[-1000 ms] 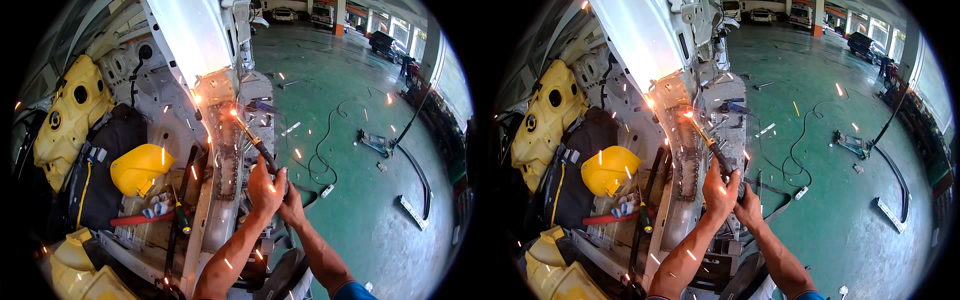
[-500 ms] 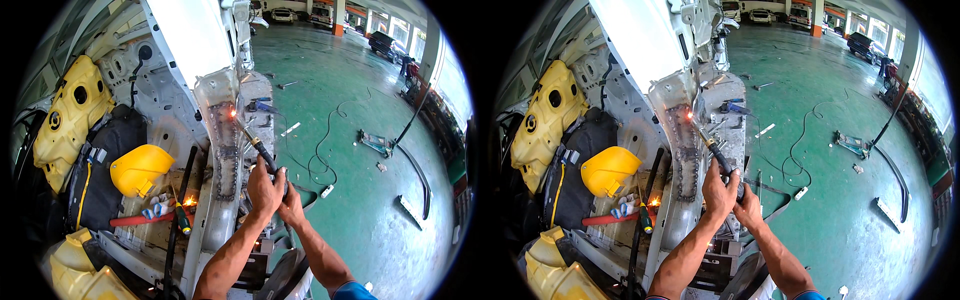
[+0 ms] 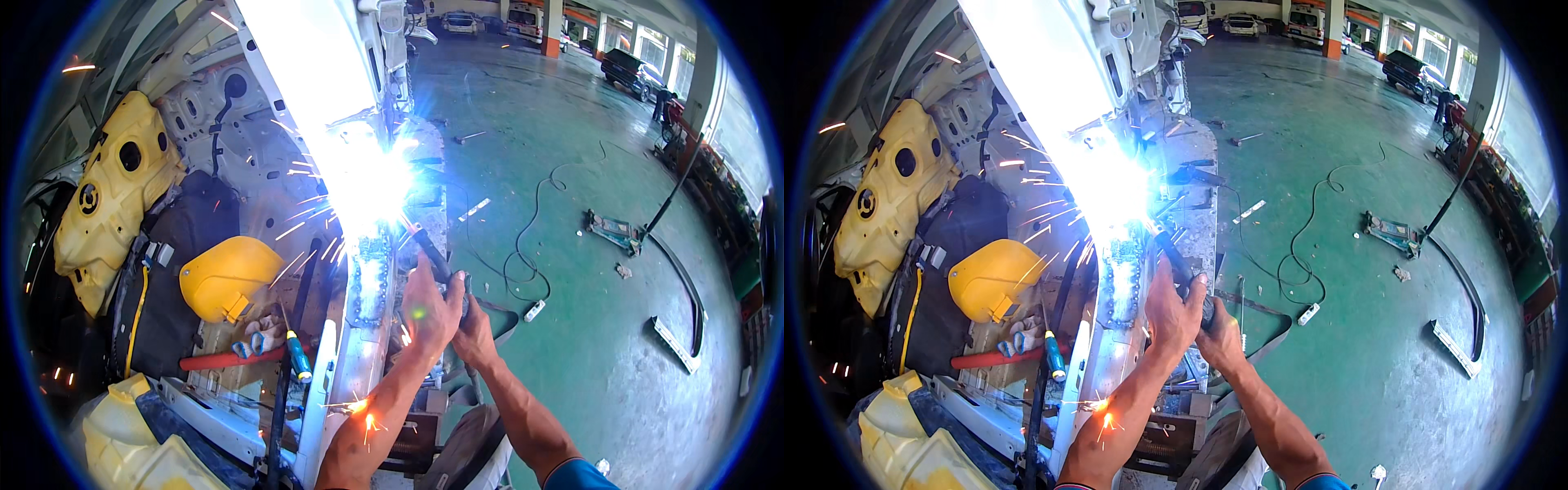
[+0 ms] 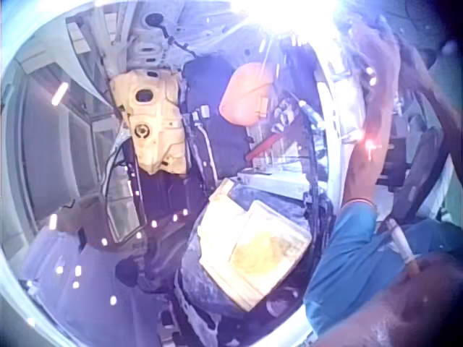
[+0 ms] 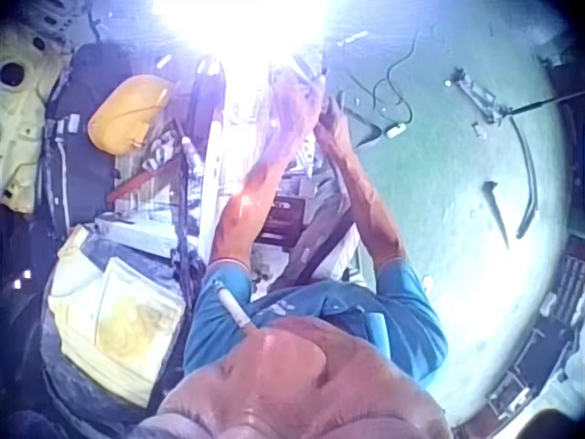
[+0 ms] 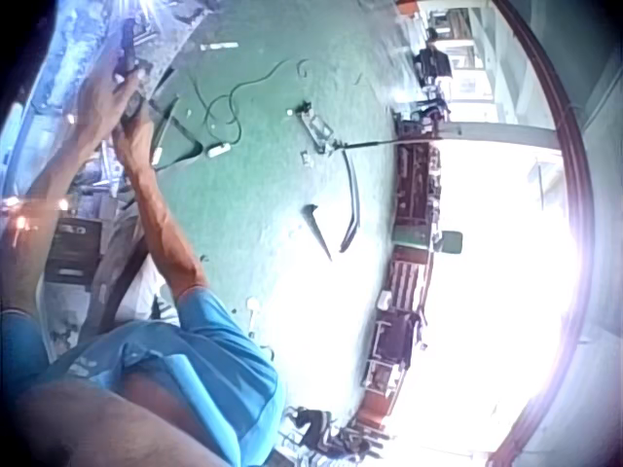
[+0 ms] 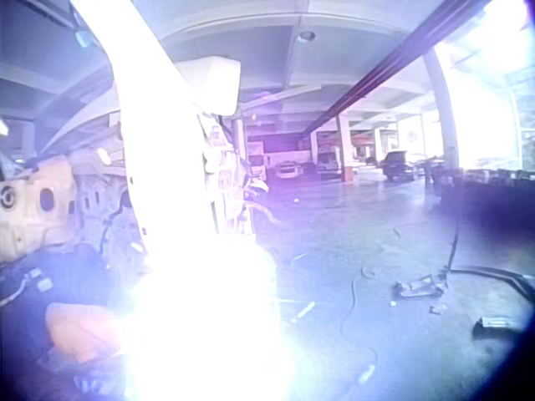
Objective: The person welds a seam on the inner side of a car door frame using a handheld welding torch. The person repeatedly applies the torch along the seam, producing bright sparks and molten metal, while holding the torch with both hands.
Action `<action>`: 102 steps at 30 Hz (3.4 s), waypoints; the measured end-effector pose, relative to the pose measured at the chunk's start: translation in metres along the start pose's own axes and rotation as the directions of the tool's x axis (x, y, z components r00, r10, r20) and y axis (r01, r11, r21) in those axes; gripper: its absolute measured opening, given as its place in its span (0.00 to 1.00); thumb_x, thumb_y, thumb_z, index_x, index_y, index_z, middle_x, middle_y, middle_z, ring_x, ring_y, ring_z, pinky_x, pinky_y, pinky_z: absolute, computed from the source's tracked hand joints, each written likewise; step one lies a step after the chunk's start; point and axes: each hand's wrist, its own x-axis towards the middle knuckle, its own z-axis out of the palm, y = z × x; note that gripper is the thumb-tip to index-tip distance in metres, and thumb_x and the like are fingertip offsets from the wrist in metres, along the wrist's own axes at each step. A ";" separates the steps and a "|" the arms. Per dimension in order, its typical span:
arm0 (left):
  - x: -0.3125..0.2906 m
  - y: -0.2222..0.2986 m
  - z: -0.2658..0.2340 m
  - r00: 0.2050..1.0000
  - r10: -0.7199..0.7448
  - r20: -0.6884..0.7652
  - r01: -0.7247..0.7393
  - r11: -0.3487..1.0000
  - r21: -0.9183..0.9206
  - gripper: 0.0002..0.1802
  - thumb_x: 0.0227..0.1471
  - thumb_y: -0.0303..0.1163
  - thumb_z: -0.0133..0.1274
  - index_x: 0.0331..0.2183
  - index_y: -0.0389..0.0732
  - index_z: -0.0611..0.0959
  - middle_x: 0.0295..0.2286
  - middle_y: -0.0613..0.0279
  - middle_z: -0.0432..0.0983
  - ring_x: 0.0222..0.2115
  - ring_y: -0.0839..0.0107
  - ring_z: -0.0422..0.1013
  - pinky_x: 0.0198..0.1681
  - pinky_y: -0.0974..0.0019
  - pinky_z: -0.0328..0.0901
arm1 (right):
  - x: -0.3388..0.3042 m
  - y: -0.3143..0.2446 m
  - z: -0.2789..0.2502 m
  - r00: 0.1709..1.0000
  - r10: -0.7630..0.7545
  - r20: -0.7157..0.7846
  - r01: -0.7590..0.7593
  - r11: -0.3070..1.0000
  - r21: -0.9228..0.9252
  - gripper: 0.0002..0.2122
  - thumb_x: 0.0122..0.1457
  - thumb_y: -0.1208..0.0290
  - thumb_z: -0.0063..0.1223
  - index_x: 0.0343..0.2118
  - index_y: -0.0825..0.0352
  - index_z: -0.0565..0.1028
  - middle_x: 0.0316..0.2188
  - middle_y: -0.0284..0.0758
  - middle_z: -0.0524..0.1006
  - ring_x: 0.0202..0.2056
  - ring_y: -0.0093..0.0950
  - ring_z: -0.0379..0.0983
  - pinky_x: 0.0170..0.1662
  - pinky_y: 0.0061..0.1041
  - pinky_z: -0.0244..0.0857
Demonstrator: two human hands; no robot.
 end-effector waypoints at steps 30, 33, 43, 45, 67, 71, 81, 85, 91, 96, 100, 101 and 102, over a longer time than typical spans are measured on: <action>-0.029 0.013 0.009 0.993 -0.116 0.001 0.116 0.993 0.022 0.37 0.58 0.37 0.65 0.61 0.27 0.70 0.32 0.48 0.81 0.32 0.46 0.79 0.36 0.47 0.70 | -0.023 0.027 -0.016 0.988 -0.107 0.115 0.101 0.993 0.060 0.28 0.58 0.71 0.63 0.61 0.72 0.67 0.35 0.55 0.81 0.36 0.50 0.82 0.41 0.42 0.73; -0.017 0.011 0.007 0.992 -0.125 -0.013 0.125 0.992 0.013 0.36 0.58 0.33 0.66 0.61 0.28 0.71 0.28 0.54 0.79 0.29 0.55 0.79 0.34 0.52 0.69 | -0.016 0.010 -0.012 0.995 -0.057 0.084 0.053 0.997 0.053 0.26 0.57 0.70 0.64 0.57 0.74 0.68 0.34 0.58 0.80 0.36 0.54 0.81 0.40 0.44 0.73; -0.001 0.004 0.004 0.996 -0.088 -0.021 0.089 0.996 0.015 0.29 0.59 0.33 0.65 0.57 0.32 0.74 0.27 0.55 0.79 0.27 0.56 0.78 0.33 0.52 0.70 | -0.002 0.019 0.001 0.997 -0.057 0.054 0.057 0.998 -0.010 0.29 0.56 0.69 0.66 0.57 0.76 0.67 0.30 0.58 0.80 0.34 0.57 0.80 0.37 0.46 0.72; 0.001 0.003 0.003 0.996 -0.091 -0.025 0.091 0.996 0.010 0.28 0.59 0.33 0.65 0.56 0.32 0.74 0.26 0.55 0.79 0.27 0.56 0.78 0.33 0.52 0.70 | 0.000 0.015 0.001 0.996 -0.068 0.055 0.069 0.998 -0.009 0.29 0.55 0.69 0.66 0.57 0.76 0.67 0.30 0.59 0.80 0.35 0.59 0.80 0.37 0.47 0.72; 0.004 0.007 -0.002 0.995 -0.103 -0.004 0.103 0.991 -0.086 0.37 0.58 0.32 0.63 0.64 0.31 0.68 0.31 0.51 0.83 0.32 0.50 0.81 0.38 0.49 0.71 | 0.001 -0.005 -0.002 0.999 -0.028 0.038 0.029 0.999 -0.028 0.26 0.57 0.69 0.66 0.55 0.74 0.69 0.32 0.59 0.81 0.38 0.59 0.80 0.39 0.47 0.72; -0.001 0.005 0.001 0.990 -0.138 0.037 0.139 0.989 -0.048 0.36 0.58 0.37 0.64 0.61 0.31 0.70 0.31 0.53 0.84 0.32 0.49 0.81 0.38 0.50 0.72 | -0.001 0.006 -0.002 0.997 -0.058 0.042 0.056 0.997 0.054 0.26 0.57 0.69 0.66 0.56 0.74 0.69 0.33 0.57 0.81 0.37 0.55 0.82 0.39 0.45 0.73; -0.061 0.001 0.013 0.986 -0.115 0.118 0.118 0.993 -0.016 0.43 0.58 0.39 0.66 0.65 0.26 0.66 0.36 0.52 0.82 0.37 0.56 0.80 0.43 0.55 0.73 | -0.044 0.037 -0.063 0.994 0.106 0.014 -0.107 0.989 0.103 0.20 0.58 0.75 0.66 0.52 0.71 0.73 0.34 0.37 0.81 0.34 0.23 0.73 0.39 0.30 0.72; -0.081 -0.030 0.007 0.945 -0.278 0.171 0.311 0.926 -0.213 0.38 0.61 0.26 0.62 0.67 0.28 0.65 0.40 0.58 0.80 0.37 0.71 0.77 0.41 0.70 0.73 | -0.071 0.066 -0.116 0.985 0.153 -0.076 -0.142 0.980 0.136 0.17 0.59 0.76 0.65 0.49 0.70 0.75 0.33 0.32 0.79 0.34 0.22 0.72 0.41 0.26 0.72; -0.094 0.017 -0.048 0.930 -0.366 0.041 0.333 0.787 -0.519 0.28 0.64 0.34 0.59 0.61 0.32 0.76 0.38 0.63 0.79 0.37 0.72 0.76 0.45 0.66 0.72 | -0.143 0.073 -0.213 0.939 0.208 -0.274 -0.216 0.976 0.000 0.15 0.59 0.75 0.65 0.47 0.69 0.74 0.32 0.33 0.77 0.33 0.23 0.72 0.40 0.26 0.70; -0.121 0.085 -0.072 0.991 -0.131 -0.017 0.093 0.785 -0.612 0.28 0.68 0.33 0.48 0.61 0.23 0.71 0.33 0.59 0.75 0.36 0.71 0.70 0.46 0.64 0.65 | -0.206 0.058 -0.296 0.860 0.254 -0.442 -0.335 0.935 -0.115 0.17 0.59 0.77 0.65 0.50 0.70 0.74 0.30 0.32 0.75 0.31 0.21 0.70 0.37 0.25 0.69; -0.155 0.144 -0.075 0.960 0.220 0.175 -0.065 0.780 -0.622 0.17 0.64 0.43 0.48 0.29 0.41 0.75 0.30 0.50 0.73 0.27 0.58 0.69 0.30 0.52 0.68 | -0.229 0.034 -0.336 0.781 0.260 -0.568 -0.426 0.886 -0.181 0.15 0.59 0.79 0.63 0.48 0.70 0.73 0.29 0.31 0.74 0.30 0.21 0.68 0.35 0.25 0.66; -0.166 0.156 -0.074 0.934 0.235 0.269 0.035 0.690 -0.723 0.19 0.63 0.44 0.48 0.25 0.43 0.71 0.28 0.55 0.70 0.27 0.58 0.69 0.29 0.53 0.66 | -0.237 0.029 -0.342 0.754 0.267 -0.601 -0.442 0.882 -0.163 0.15 0.59 0.79 0.63 0.48 0.70 0.74 0.29 0.31 0.74 0.31 0.21 0.68 0.36 0.25 0.66; -0.171 0.168 -0.067 0.892 0.329 0.310 0.035 0.633 -0.773 0.18 0.65 0.44 0.51 0.27 0.42 0.72 0.28 0.55 0.72 0.27 0.58 0.70 0.28 0.54 0.67 | -0.242 0.024 -0.348 0.729 0.269 -0.629 -0.452 0.879 -0.148 0.15 0.59 0.79 0.63 0.48 0.70 0.74 0.29 0.31 0.74 0.31 0.21 0.68 0.36 0.25 0.66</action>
